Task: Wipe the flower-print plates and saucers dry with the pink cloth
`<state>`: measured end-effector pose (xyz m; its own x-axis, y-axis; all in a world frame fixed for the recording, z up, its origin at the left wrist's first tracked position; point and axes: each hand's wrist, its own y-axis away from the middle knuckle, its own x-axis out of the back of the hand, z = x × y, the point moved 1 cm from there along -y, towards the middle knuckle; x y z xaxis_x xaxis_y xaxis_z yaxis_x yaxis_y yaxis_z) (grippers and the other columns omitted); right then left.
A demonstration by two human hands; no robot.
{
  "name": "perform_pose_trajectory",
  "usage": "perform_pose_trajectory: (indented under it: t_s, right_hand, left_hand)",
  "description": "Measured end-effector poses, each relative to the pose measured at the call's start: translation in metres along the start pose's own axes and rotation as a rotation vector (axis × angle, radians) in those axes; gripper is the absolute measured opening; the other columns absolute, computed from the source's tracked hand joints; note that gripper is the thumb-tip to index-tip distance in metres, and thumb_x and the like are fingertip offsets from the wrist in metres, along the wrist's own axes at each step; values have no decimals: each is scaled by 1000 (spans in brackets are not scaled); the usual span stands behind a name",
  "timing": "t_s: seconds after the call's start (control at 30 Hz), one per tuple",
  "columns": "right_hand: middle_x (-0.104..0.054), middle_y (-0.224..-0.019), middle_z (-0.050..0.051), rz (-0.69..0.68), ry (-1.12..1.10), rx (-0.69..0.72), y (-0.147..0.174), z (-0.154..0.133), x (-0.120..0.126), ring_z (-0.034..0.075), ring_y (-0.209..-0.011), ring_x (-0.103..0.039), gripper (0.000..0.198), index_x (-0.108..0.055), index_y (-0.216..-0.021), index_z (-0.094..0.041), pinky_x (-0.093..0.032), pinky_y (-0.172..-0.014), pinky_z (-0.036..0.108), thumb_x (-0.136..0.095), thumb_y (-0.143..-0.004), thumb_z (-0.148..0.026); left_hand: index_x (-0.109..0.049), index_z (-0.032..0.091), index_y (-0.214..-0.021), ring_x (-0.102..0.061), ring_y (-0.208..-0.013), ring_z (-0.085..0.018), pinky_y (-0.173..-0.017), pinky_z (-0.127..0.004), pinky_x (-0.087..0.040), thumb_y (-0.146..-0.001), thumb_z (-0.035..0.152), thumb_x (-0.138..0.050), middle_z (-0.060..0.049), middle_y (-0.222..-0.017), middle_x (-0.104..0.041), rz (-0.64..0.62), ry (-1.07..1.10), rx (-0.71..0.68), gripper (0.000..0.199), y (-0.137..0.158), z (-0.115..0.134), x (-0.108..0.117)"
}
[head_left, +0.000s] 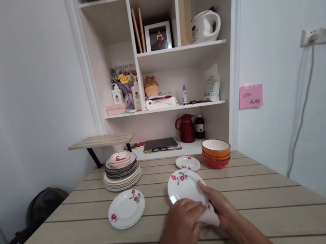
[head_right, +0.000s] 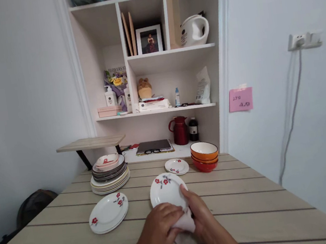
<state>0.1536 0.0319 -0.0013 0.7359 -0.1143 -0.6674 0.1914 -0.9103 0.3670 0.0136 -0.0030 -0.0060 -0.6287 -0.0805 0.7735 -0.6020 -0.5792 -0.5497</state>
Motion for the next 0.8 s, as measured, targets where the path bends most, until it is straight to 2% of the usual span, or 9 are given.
perform_pose_trajectory:
  t_s: [0.1, 0.2, 0.3, 0.4, 0.6, 0.7, 0.8]
  right_hand:
    - [-74, -79, 17, 32, -44, -6, 4, -10, 0, 27, -70, -70, 51, -55, -118, -4, -55, -74, 39, -50, -90, -47]
    - [-75, -83, 16, 47, -40, 52, 4, -12, 1, 28, -74, -70, 50, -55, -120, -6, -55, -75, 40, -50, -90, -46]
    - [-75, -85, 15, 8, -21, 96, -1, -4, 2, 27, -75, -70, 43, -58, -115, -7, -55, -74, 38, -55, -88, -42]
    - [-74, -81, 13, -21, 28, 92, -6, 8, 3, 25, -70, -70, 40, -61, -108, -8, -55, -68, 35, -62, -84, -39]
    - [-74, -77, 13, -27, 57, 47, -2, 5, 2, 26, -70, -70, 42, -62, -107, -9, -56, -67, 37, -59, -85, -44]
    - [-74, -80, 15, -12, -28, 46, 1, -5, 3, 27, -73, -71, 45, -59, -110, -6, -56, -73, 38, -54, -88, -45]
    - [-74, -82, 15, 30, -55, 83, 1, -9, 4, 26, -74, -70, 46, -58, -112, -7, -55, -75, 37, -52, -89, -46]
  left_hand:
    - [-59, 26, -120, -54, -111, -19, -102, -36, -41, -80, 12, -63, 0, -121, -65, 43, 5, -6, 43, 0, -1, -3]
    - [-60, 25, -119, -56, -109, -20, -99, -38, -44, -79, 8, -60, -2, -117, -67, 87, -2, 47, 43, 0, -4, -4]
    - [-62, 25, -115, -58, -104, -20, -95, -38, -46, -79, 8, -60, -2, -111, -68, 119, -13, 113, 40, 0, -10, -2]
    - [-63, 25, -114, -57, -108, -21, -98, -40, -45, -79, 10, -62, -3, -111, -69, 148, -15, 155, 38, 1, -12, 1]
    - [-58, 27, -123, -57, -111, -18, -102, -35, -43, -78, 11, -64, 0, -120, -67, 44, 56, 22, 48, 2, 3, 2]
    - [-58, 28, -123, -56, -111, -17, -102, -34, -43, -78, 12, -65, 1, -121, -66, 61, 57, -5, 49, 1, 7, 0]
    - [-60, 27, -120, -57, -111, -17, -101, -35, -45, -76, 9, -65, 0, -120, -67, 101, 27, 30, 48, 0, 5, -2]
